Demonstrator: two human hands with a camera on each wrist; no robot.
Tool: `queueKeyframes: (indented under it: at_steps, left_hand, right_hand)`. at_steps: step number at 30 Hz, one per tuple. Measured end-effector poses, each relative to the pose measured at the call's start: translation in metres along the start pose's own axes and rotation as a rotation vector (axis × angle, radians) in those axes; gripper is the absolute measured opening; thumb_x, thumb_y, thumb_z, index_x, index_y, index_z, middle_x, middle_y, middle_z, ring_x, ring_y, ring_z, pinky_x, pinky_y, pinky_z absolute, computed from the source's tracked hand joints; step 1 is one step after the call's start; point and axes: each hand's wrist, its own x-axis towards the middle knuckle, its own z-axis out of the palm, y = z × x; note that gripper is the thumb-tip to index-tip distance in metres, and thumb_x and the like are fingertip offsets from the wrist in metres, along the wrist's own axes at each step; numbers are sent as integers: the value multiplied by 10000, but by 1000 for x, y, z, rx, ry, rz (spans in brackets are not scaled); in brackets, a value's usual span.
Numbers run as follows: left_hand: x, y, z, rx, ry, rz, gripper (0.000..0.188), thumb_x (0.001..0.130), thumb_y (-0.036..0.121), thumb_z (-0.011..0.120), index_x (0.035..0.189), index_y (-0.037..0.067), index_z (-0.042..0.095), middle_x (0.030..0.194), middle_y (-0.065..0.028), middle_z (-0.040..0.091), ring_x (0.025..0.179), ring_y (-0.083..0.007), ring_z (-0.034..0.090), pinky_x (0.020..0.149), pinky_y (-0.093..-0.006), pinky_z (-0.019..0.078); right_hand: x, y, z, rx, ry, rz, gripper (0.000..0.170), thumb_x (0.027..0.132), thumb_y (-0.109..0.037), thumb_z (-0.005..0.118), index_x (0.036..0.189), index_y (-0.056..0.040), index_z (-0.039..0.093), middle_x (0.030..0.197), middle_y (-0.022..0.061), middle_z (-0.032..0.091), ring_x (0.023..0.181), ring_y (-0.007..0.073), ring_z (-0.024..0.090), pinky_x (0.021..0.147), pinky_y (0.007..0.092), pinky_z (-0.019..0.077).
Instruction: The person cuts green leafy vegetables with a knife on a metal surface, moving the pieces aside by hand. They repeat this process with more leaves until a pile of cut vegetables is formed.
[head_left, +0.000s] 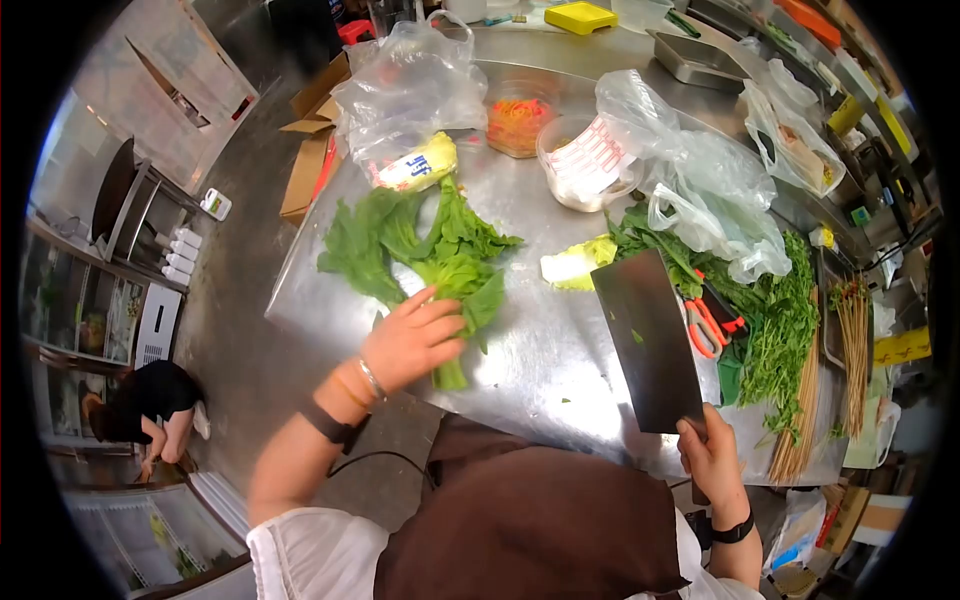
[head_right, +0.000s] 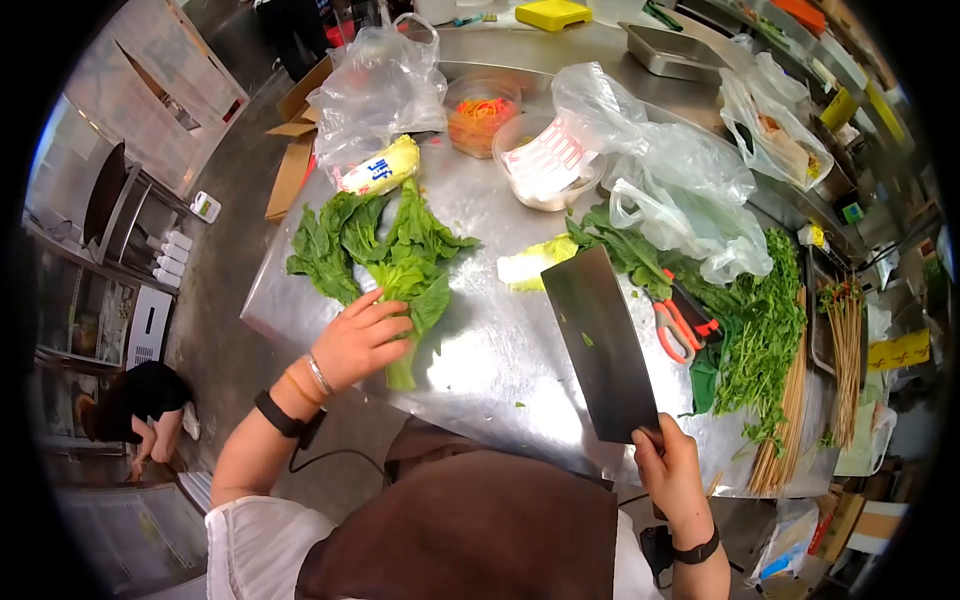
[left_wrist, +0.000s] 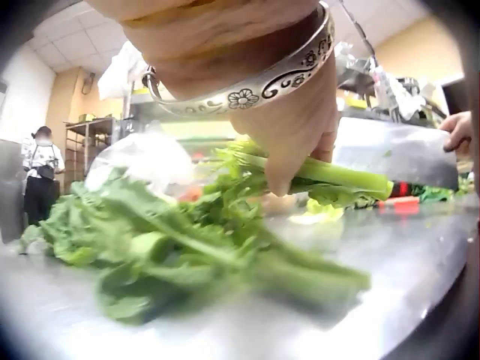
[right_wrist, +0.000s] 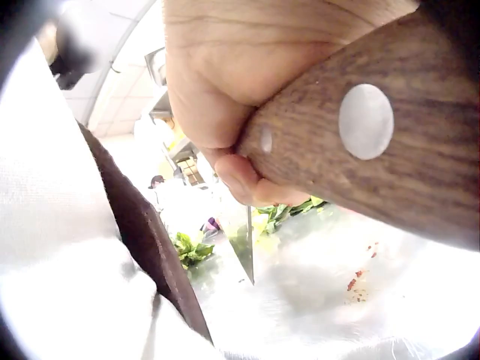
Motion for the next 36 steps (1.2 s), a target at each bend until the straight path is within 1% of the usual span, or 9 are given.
queueKeyframes:
  at_steps: [9, 13, 15, 20, 23, 25, 30, 33, 36]
  left_hand:
    - [13, -11, 21, -4, -258, 134, 279, 876, 176, 608, 1141, 224, 684, 1393, -45, 611, 1436, -300, 468, 1253, -579, 286]
    - [50, 3, 36, 18, -423, 287, 109, 896, 207, 596, 996, 168, 620, 1163, -24, 657, 1314, -249, 570, 1262, -591, 268]
    - [72, 16, 11, 69, -93, 361, 81, 912, 218, 590, 973, 165, 595, 1124, -21, 658, 1286, -230, 590, 1240, -595, 310]
    - [143, -18, -4, 112, 203, 254, 202, 863, 170, 652, 1064, 167, 628, 1218, -32, 665, 1326, -252, 571, 1191, -592, 378]
    - [147, -49, -3, 149, 191, -66, 309, 834, 126, 689, 1136, 135, 629, 1208, -58, 677, 1290, -289, 599, 1125, -517, 462]
    - [119, -93, 31, -15, 285, -594, 408, 861, 154, 725, 1245, 81, 606, 1205, -125, 687, 1249, -352, 625, 1050, -445, 515]
    - [128, -130, 47, -249, -193, -1339, 730, 808, 342, 852, 1361, -21, 545, 1258, -245, 684, 1151, -394, 666, 986, -414, 541]
    - [109, -150, 78, -286, 6, -1216, 667, 794, 298, 831, 1325, -11, 571, 1263, -243, 695, 1146, -374, 691, 963, -446, 551]
    - [87, -145, 29, -880, 117, -1127, 609, 814, 169, 775, 1349, -46, 578, 1166, -202, 713, 1075, -286, 697, 947, -384, 546]
  right_hand:
    - [9, -5, 10, 74, -9, 24, 89, 1050, -89, 621, 1073, -16, 577, 684, -36, 549, 540, 37, 466, 471, 230, 373]
    - [8, -9, 6, 57, 26, 37, 75, 1046, -73, 615, 1072, -14, 576, 680, -28, 549, 533, 39, 468, 464, 233, 368]
    - [3, -4, 3, 80, 47, 42, 68, 1044, -63, 611, 1072, -12, 577, 678, -23, 550, 531, 41, 470, 461, 235, 367]
    - [3, 3, -4, 109, 101, 60, 74, 1060, -72, 580, 1113, -22, 568, 669, -14, 528, 476, 54, 462, 422, 228, 354]
    - [6, 10, -10, 70, 111, 14, 86, 1060, -71, 579, 1126, -17, 573, 665, -13, 530, 473, 54, 463, 421, 225, 353]
    - [7, 11, -13, 106, 124, 45, 79, 1049, -70, 605, 1086, -7, 574, 660, -17, 545, 497, 48, 483, 439, 231, 367]
    - [14, 11, -8, 107, 98, 61, 88, 1047, -87, 620, 1055, -12, 576, 661, -18, 548, 506, 46, 485, 446, 232, 368]
    - [13, 6, -5, 115, 81, 48, 86, 1047, -94, 619, 1046, -20, 575, 662, -17, 544, 499, 51, 481, 441, 234, 368]
    - [6, 4, -4, 146, 83, 61, 117, 1041, -105, 640, 1023, -10, 575, 667, -22, 561, 526, 39, 490, 461, 231, 372]
